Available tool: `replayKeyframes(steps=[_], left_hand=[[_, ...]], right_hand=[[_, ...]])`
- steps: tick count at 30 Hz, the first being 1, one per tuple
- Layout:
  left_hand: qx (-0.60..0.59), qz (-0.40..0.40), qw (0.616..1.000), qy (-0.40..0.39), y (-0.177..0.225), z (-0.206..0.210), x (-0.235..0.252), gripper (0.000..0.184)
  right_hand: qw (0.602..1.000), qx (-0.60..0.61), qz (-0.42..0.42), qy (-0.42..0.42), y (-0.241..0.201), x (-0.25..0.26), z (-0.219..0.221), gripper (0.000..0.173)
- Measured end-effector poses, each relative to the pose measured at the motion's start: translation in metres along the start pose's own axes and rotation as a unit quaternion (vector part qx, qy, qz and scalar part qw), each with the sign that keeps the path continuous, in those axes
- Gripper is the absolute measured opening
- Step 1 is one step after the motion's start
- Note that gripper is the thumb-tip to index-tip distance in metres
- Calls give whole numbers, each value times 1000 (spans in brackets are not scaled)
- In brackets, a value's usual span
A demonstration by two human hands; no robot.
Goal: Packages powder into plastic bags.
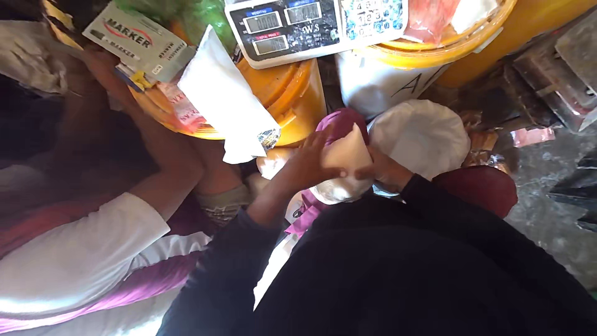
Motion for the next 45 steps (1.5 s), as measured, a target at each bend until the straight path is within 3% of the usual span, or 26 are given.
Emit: replayKeyframes(steps=[3,5,8,10,13,16,17,19,22,25,29,31,39,42,45], left_hand=[[-15,-84,979,185,-16,4,-33,118],[-130,-100,939,303,-24,26,-49,127],[-396,-187,827,352,-34,61,-54,128],[-467,-198,790,345,-36,63,-49,127],[-469,-136,802,343,-23,45,-47,134],[-375,36,862,340,-18,26,-56,154],[-350,61,876,326,-17,22,-58,157],[-334,13,900,281,-18,21,-54,155],[-333,-136,912,198,-22,28,-37,133],[-377,-110,895,212,-29,31,-32,106],[-449,-83,795,400,-40,41,-38,55],[-466,-44,767,438,-38,46,-41,35],[-449,44,782,430,-55,47,-44,24],[-458,63,796,390,-58,46,-43,32],[-475,53,808,345,-60,43,-42,38]], right_hand=[[999,31,22,35,4,-10,3,83],[998,-18,17,55,-1,-14,8,86],[991,-111,9,77,-19,-10,8,84],[992,-83,5,92,-26,0,8,86],[993,-31,-51,103,-21,4,10,94],[987,-13,-145,73,-13,-19,16,108],[986,-7,-154,65,-11,-25,17,111],[990,9,-125,68,-3,-24,13,115],[994,37,-27,97,8,-8,2,103],[992,33,-35,120,5,-7,-5,94],[976,-1,-119,184,3,-13,-19,70],[973,-3,-140,186,3,-14,-23,61],[973,29,-147,176,1,-15,-29,35],[974,0,-157,164,2,-15,-32,41],[972,21,-164,164,3,-14,-36,35]])
Point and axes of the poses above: each hand's wrist, its own x-axis towards the middle knuckle, its own z-axis out of the palm, y = z × x, the point moved 5 cm from there along x, towards the middle knuckle, and after that the axes turned 12 degrees about z, right-handed, at the moved point
